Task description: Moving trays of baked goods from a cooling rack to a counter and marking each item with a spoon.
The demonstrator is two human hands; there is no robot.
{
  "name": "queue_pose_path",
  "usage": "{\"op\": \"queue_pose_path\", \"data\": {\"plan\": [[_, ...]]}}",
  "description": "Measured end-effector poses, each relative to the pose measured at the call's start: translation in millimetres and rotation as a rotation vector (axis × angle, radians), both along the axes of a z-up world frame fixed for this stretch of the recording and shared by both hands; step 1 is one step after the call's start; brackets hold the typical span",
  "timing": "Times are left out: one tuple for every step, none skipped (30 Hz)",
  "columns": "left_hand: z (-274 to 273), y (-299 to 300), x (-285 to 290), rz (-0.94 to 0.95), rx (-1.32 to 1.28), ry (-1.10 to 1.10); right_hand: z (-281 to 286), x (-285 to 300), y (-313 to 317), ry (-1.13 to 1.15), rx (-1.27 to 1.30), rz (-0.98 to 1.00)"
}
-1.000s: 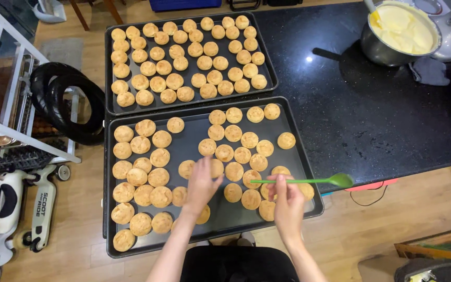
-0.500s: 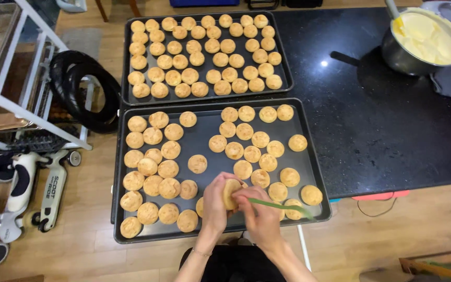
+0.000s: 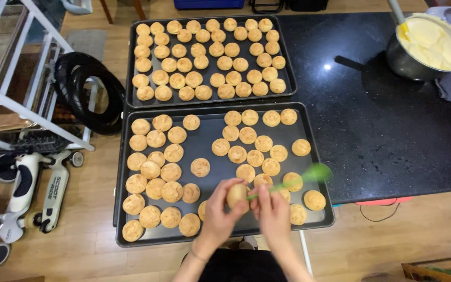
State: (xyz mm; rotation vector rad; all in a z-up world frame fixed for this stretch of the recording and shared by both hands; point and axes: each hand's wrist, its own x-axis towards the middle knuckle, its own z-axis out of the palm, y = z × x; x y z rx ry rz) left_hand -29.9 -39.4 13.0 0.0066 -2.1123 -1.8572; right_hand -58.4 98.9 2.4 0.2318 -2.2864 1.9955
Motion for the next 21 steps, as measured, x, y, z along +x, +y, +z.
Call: {"op": "queue_pose_path", "data": {"plan": [[-7.0,-4.5,-3.3,-0.042,-0.014,0.01,-0.1,-8.0,0.5,-0.485,-0.395,0.062],[-12.4,-12.0,-15.4,-0.053,-0.013,0.013,-1.9,-10.0,0.5,-0.48,-0.397,0.051],[-17.6,-19.2,-27.6,-0.047,-0.058,-0.052,-3.5,-12.0,0.6,-0.408,-0.378,-0.027],[-22.5,-27.2,-39.6,-0.037,-0.105,-0.116,-5.2,-14.2,-0.2,-0.337,-0.358,-0.1],[-43.0,-40.1,-56.1,-0.044,-0.106,-0.113,-7.4,-16.4,5.2,-0.332,-0.361,-0.107],[-63.5,-53.7,-72.3,0.038,-0.418,-0.124,-10.1,-18.1,9.9,-0.342,-0.372,-0.172],[-83.9,-67.1,-88.8,0.122,-0.73,-0.132,-12.8,-19.7,14.7,-0.352,-0.384,-0.237],[-113.8,-79.4,-98.3,0.115,-0.731,-0.128,-11.1,-18.7,18.9,-0.35,-0.387,-0.244],[-143.6,-91.6,-108.3,0.194,-1.01,-0.151,-9.3,-17.8,23.3,-0.315,-0.351,-0.276],[-173.0,-103.2,-120.4,0.28,-1.287,-0.169,-7.2,-18.7,28.0,-0.277,-0.314,-0.305],[-175.5,-103.4,-125.6,0.277,-1.287,-0.161,-9.1,-18.4,33.2,-0.272,-0.316,-0.311],[-178.1,-103.2,-131.0,0.268,-1.411,-0.307,-10.8,-18.4,38.6,-0.228,-0.276,-0.325],[-180.8,-103.1,-136.4,0.258,-1.531,-0.456,-12.7,-18.3,44.0,-0.183,-0.235,-0.338],[-175.0,-98.3,-140.7,0.254,-1.533,-0.449,-10.0,-18.8,45.5,-0.181,-0.237,-0.345],[-169.4,-93.4,-144.7,0.152,-1.392,-0.202,-7.6,-19.1,46.9,-0.176,-0.215,-0.355],[-164.0,-89.0,-146.7,0.052,-1.238,0.033,-5.3,-17.9,48.0,-0.174,-0.194,-0.364],[-175.8,-87.8,-153.3,0.045,-1.24,0.037,-5.8,-18.5,46.8,-0.174,-0.196,-0.371],[-187.8,-86.2,-159.7,-0.009,-1.181,-0.017,-6.1,-19.6,46.0,-0.164,-0.185,-0.357],[-199.6,-84.6,-166.0,-0.062,-1.121,-0.07,-6.3,-20.7,45.3,-0.154,-0.174,-0.342],[-185.0,-82.5,-159.8,-0.062,-1.12,-0.067,0.7,-19.3,42.4,-0.151,-0.173,-0.342],[-170.4,-80.5,-153.5,0.004,-0.981,-0.111,7.7,-18.0,39.6,-0.144,-0.114,-0.324]]}}
